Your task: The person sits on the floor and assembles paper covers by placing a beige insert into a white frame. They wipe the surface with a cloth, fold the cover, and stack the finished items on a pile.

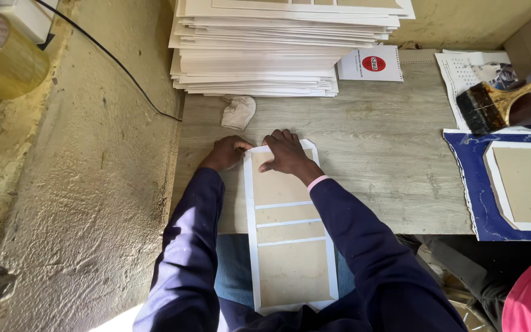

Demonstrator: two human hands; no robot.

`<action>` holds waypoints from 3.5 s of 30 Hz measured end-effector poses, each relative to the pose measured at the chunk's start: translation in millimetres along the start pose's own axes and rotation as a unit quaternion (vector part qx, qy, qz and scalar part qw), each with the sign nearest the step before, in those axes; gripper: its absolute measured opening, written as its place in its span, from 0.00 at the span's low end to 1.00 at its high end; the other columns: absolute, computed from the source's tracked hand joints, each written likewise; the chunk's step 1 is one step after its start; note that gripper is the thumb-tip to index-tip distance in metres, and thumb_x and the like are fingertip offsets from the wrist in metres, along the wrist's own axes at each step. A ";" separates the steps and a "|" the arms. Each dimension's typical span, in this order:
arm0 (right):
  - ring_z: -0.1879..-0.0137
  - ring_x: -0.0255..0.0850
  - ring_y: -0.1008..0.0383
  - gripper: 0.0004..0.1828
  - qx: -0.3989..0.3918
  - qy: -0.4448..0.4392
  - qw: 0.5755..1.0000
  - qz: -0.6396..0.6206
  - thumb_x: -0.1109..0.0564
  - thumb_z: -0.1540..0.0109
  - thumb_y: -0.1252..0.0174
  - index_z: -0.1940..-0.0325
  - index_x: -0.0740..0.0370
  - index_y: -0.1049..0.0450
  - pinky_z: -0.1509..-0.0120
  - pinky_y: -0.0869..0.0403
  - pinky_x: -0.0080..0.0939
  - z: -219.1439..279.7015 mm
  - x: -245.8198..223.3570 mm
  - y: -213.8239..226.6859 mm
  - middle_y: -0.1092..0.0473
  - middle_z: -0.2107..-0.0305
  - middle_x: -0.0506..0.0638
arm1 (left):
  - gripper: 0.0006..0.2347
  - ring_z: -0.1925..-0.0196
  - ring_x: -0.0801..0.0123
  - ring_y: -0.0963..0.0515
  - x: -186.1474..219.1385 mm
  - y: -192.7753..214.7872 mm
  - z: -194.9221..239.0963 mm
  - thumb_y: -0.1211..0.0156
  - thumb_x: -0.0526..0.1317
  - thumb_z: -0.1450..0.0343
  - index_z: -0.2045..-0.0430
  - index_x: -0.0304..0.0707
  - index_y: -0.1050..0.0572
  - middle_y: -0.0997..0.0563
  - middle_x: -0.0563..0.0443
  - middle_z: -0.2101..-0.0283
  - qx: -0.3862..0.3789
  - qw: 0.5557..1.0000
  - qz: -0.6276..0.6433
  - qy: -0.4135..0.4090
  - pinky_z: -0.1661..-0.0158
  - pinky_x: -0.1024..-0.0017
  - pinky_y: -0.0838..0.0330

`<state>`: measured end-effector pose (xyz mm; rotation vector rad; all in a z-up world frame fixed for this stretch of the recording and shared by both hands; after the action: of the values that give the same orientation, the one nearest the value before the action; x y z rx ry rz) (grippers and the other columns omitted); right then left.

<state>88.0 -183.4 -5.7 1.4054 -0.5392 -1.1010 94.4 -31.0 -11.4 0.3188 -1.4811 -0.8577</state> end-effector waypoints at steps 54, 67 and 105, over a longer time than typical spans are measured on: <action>0.46 0.66 0.19 0.21 0.136 0.066 0.988 0.005 0.58 0.33 0.42 0.35 0.61 0.22 0.39 0.27 0.63 -53.1 -39.7 59.9 0.20 0.54 0.64 | 0.16 0.44 0.56 0.14 85.7 -39.3 105.5 0.39 0.40 0.37 0.57 0.45 0.12 0.11 0.48 0.50 0.424 0.845 -0.309 -0.099 0.35 0.56 0.33; 0.48 0.59 0.20 0.12 0.079 0.016 0.997 -0.002 0.51 0.35 0.36 0.50 0.55 0.25 0.41 0.26 0.62 27.9 98.3 4.4 0.24 0.61 0.53 | 0.14 0.43 0.47 0.14 59.9 -70.9 94.3 0.39 0.36 0.33 0.55 0.42 0.13 0.12 0.42 0.48 0.409 0.845 -0.338 -0.063 0.40 0.56 0.24; 0.50 0.70 0.21 0.47 -0.100 0.401 0.896 -0.165 0.25 0.49 0.30 0.39 0.61 0.22 0.40 0.24 0.72 259.6 -174.1 64.2 0.21 0.61 0.68 | 0.14 0.80 0.76 0.18 -24.4 -56.3 222.0 0.37 0.42 0.21 0.78 0.39 0.22 0.17 0.49 0.82 0.299 0.822 0.471 0.114 0.75 0.82 0.24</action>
<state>-191.7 -177.9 148.0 1.6411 0.4115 -0.7001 -129.1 16.0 -41.7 0.0979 -1.4049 0.4486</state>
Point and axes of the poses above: each hand's wrist, its own z-axis away from the middle knuckle, its own y-axis out of the back of the hand, x = y × z, the point moved 10 cm from there along -z, towards the middle knuckle
